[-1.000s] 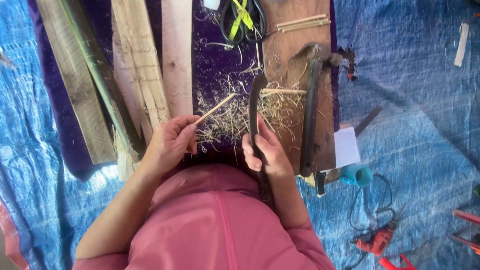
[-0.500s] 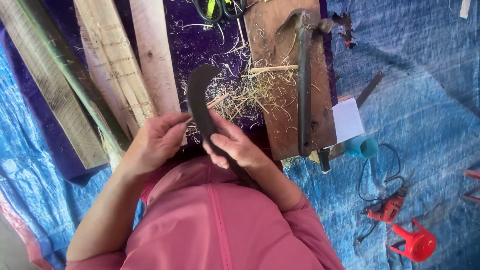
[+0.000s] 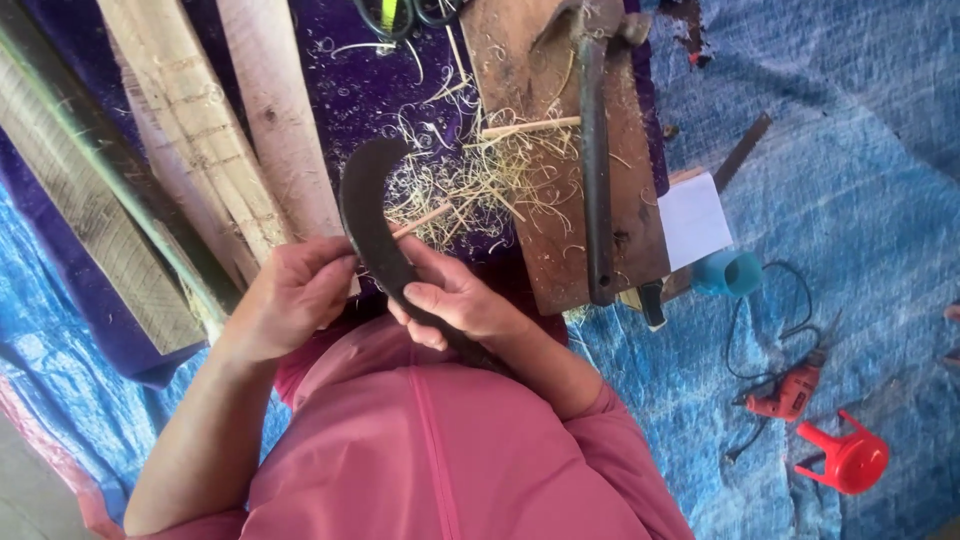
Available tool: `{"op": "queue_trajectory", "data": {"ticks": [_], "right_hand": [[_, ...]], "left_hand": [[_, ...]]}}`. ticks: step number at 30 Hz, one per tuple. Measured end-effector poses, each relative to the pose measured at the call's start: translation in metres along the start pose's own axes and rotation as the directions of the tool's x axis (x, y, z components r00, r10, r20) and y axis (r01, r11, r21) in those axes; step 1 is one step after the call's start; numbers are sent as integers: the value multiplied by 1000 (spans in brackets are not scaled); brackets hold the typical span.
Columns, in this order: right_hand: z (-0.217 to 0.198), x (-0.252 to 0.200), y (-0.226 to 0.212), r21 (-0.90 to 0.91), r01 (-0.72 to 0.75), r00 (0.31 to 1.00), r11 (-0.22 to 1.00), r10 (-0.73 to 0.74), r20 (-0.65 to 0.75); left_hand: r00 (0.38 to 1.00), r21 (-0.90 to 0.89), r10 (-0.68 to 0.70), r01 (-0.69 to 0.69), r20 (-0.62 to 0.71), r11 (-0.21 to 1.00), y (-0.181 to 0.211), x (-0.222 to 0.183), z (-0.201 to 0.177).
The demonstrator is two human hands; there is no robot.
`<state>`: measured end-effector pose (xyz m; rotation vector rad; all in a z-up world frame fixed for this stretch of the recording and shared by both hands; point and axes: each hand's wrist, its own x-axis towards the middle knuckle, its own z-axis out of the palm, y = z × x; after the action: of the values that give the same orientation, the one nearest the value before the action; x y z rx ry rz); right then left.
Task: A person is using a curved blade to shave thin layers off a wooden stick to shape or smooth it.
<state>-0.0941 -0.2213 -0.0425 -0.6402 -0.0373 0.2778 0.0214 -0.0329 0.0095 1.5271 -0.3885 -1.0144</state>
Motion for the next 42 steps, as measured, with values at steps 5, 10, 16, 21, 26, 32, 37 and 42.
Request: {"op": "queue_trajectory", "data": {"ticks": [5, 10, 16, 21, 26, 32, 37, 42], "right_hand": [[-40, -20, -22, -127, 54, 991, 990, -69, -116], [-5, -8, -16, -104, 2, 999, 995, -8, -54], [0, 3, 9, 20, -54, 996, 998, 53, 71], [-57, -14, -9, -70, 70, 995, 995, -75, -71], [-49, -12, -6, -97, 115, 991, 989, -120, -53], [-70, -11, 8, -102, 136, 990, 985, -139, -19], [-68, -6, 13, -143, 105, 991, 984, -115, -67], [-69, -6, 13, -142, 83, 992, 986, -95, -84]], "left_hand": [[1000, -105, 6, -6, 2, 994, -5, -24, -26], [978, 81, -81, 98, -190, 992, 16, -20, -8], [984, 142, -19, 45, -178, 989, 6, -9, 6], [980, 119, 23, 0, -199, 993, -4, -34, -16], [957, 86, 49, -26, -285, 996, -12, -27, -8], [963, 8, 101, -102, -250, 995, -39, -7, -13], [961, -84, 102, -128, -257, 988, -54, 4, -12], [972, -155, 85, -121, -217, 980, -63, 14, -10]]}}
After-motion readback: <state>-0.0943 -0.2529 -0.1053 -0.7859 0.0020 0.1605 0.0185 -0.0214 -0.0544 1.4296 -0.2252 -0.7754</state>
